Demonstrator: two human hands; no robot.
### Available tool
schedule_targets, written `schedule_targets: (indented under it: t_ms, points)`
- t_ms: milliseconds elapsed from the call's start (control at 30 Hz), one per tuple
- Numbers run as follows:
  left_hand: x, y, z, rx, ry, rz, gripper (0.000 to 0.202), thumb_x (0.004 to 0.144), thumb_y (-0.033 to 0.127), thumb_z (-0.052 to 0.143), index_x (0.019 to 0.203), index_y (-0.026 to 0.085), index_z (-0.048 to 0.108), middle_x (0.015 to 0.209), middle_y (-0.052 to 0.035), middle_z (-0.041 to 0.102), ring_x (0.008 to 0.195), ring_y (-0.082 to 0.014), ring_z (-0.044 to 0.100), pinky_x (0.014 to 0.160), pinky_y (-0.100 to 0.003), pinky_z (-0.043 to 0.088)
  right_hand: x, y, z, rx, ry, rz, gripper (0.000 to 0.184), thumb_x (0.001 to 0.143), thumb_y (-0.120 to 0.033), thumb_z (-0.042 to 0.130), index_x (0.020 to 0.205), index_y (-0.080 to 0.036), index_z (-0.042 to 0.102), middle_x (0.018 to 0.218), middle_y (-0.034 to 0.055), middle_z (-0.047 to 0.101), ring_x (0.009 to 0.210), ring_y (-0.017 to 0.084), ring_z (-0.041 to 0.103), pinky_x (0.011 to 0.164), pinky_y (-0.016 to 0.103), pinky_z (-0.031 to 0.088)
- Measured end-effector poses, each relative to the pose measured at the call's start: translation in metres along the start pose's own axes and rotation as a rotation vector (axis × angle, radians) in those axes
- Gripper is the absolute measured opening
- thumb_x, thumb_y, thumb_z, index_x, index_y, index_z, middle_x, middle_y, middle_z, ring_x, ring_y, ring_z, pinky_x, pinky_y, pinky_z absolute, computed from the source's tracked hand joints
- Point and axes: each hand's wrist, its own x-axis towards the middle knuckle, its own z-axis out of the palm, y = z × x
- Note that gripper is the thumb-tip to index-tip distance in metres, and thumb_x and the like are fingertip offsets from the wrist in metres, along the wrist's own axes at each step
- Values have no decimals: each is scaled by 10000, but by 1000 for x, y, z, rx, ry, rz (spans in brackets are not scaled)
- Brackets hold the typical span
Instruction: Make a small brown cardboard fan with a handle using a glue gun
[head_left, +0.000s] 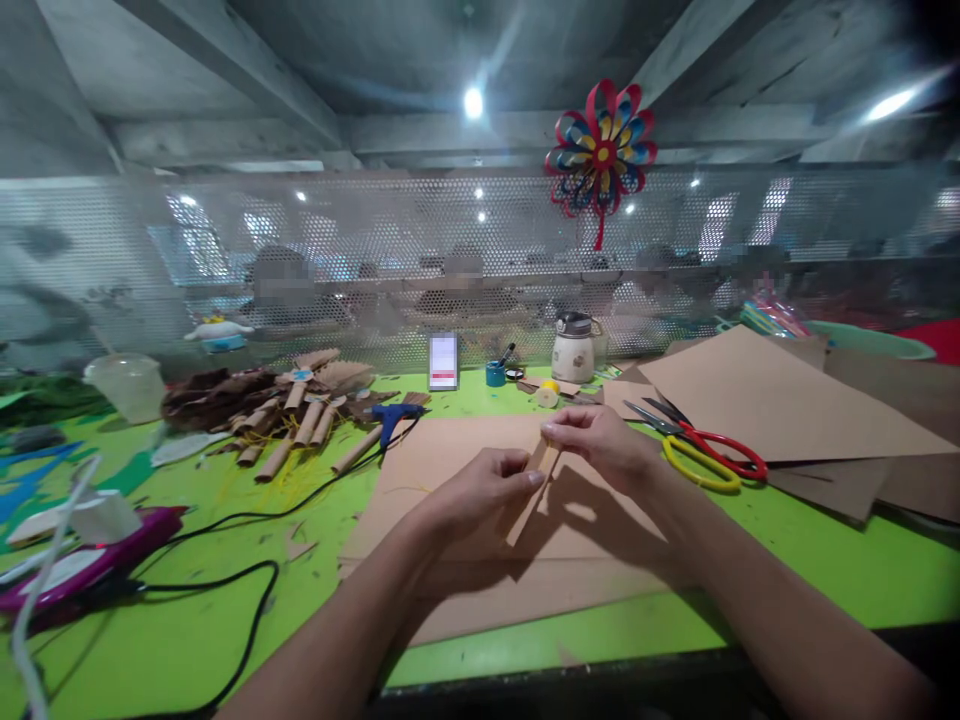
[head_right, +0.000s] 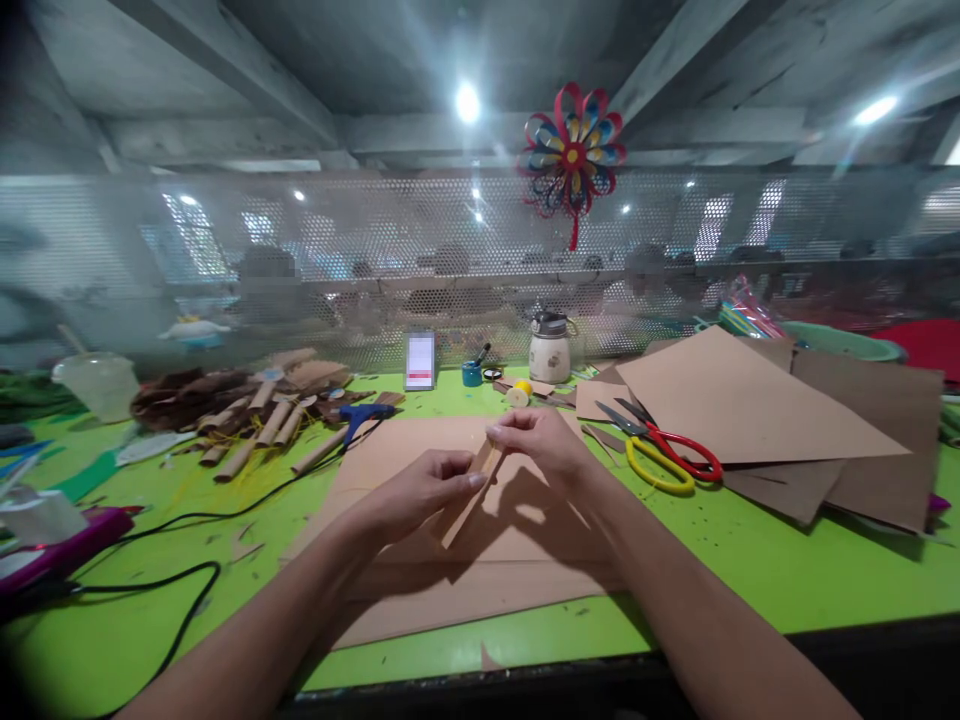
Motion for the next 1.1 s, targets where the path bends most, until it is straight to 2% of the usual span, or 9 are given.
schedule_targets:
  t_ms: [167, 300, 433, 600, 667, 833, 1100]
  points:
    - [0, 1, 1, 28, -79, -4, 360, 785, 469, 612, 867, 123, 672, 711, -20, 562, 607, -127, 453, 568, -235, 337, -2, -1, 2, 62, 15, 49, 205, 583, -301, 803, 604, -154, 662, 594, -25, 569, 581, 102, 486, 593, 249, 402]
    - [0, 3, 3, 82, -76, 54, 374, 780, 502, 607, 682, 140, 598, 603, 25, 445, 560, -104, 365, 524, -228, 269, -2, 1, 7, 29, 27, 58, 227, 588, -329, 789, 601, -156, 643, 592, -24, 556, 553, 97, 449, 544, 243, 365]
    - [1, 1, 4, 49, -65, 36, 391, 768, 512, 616, 637, 150, 550, 576, 42, 402, 541, -94, 330, 512, -228, 240, -1, 8, 11, -29, 101, -44, 241, 644, -364, 745, 621, -162, 615, 600, -27, 546, 567, 106, 461, 565, 252, 381]
    - [5, -8, 1, -111, -69, -76, 356, 735, 480, 666, 735, 127, 620, 625, 16, 474, 555, -97, 365, 525, -227, 254, -2, 14, 16, -285, 160, -313, 178, 774, -355, 637, 724, -187, 610, 654, -10, 572, 626, 139, 508, 605, 266, 412]
    - [5, -10, 0, -180, -71, -99, 345, 715, 458, 693, 763, 119, 644, 646, 4, 503, 562, -97, 383, 527, -223, 260, -3, 14, 17, -356, 198, -368, 179, 791, -357, 609, 721, -193, 598, 653, -6, 567, 624, 145, 508, 605, 272, 416]
    - [4, -9, 0, -214, -53, -104, 315, 708, 425, 707, 792, 123, 676, 646, 7, 536, 541, -85, 390, 510, -212, 257, 0, 17, 19, -330, 303, -282, 209, 751, -380, 615, 662, -195, 577, 576, -17, 539, 565, 144, 483, 579, 277, 405]
    - [6, -16, 2, -154, 59, -68, 302, 683, 418, 715, 769, 130, 680, 681, -25, 604, 593, -133, 490, 547, -233, 326, 3, 19, 18, -200, 321, -160, 197, 662, -336, 662, 589, -190, 552, 578, -21, 534, 578, 137, 478, 583, 275, 404]
